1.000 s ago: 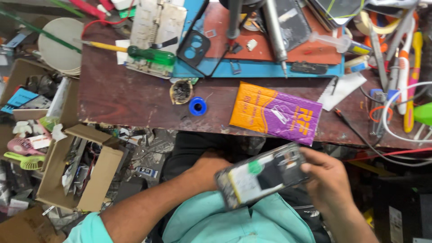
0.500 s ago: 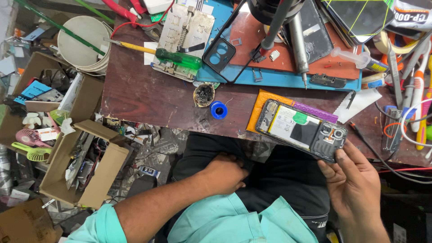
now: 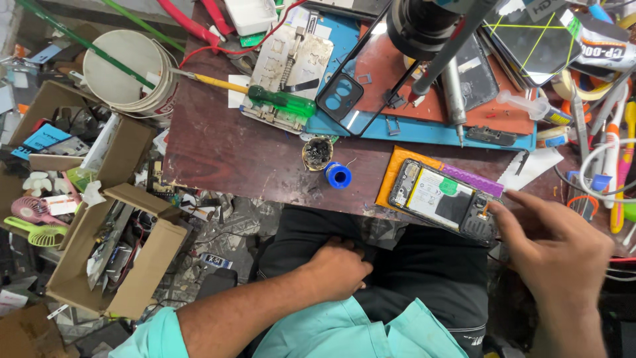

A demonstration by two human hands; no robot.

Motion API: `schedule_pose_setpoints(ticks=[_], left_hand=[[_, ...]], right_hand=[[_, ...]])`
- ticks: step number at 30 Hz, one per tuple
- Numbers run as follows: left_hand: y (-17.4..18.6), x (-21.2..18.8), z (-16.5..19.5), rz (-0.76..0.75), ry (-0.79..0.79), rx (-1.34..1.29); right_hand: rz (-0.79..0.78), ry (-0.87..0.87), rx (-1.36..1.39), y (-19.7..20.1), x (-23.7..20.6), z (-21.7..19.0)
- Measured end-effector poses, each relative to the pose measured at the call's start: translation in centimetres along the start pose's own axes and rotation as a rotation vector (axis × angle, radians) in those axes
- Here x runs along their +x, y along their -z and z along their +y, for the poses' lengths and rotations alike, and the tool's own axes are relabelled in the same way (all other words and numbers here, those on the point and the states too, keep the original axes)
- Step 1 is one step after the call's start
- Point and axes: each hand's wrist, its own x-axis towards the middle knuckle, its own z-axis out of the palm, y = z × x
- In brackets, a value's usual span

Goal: The person works on a disassembled smartphone, handling the camera module and a black frame. They place the camera module into the phone chassis, then fit the frame around the camera area. The person repeatedly picks up and sets down the frame and phone while adjusting components.

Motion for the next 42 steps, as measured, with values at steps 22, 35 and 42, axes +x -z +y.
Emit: schedule_pose_setpoints(ticks=[22,35,42], left_hand=[[1.2,-0.3,0.2,-0.074,-0.017,-0.027],[2.1,0.2,0.5,-0.123,0.03,-0.08],[2.3,0.8,0.7,-0.159,0.055,-0.062]], right_hand=[[0.279,0.485,-0.61,-3.8,15.2,-2.3],[0.413,0.818,-0.665,-2.7,17.3,-2.6],[0.343,0.862,-0.575,-2.0,18.2,-1.4]])
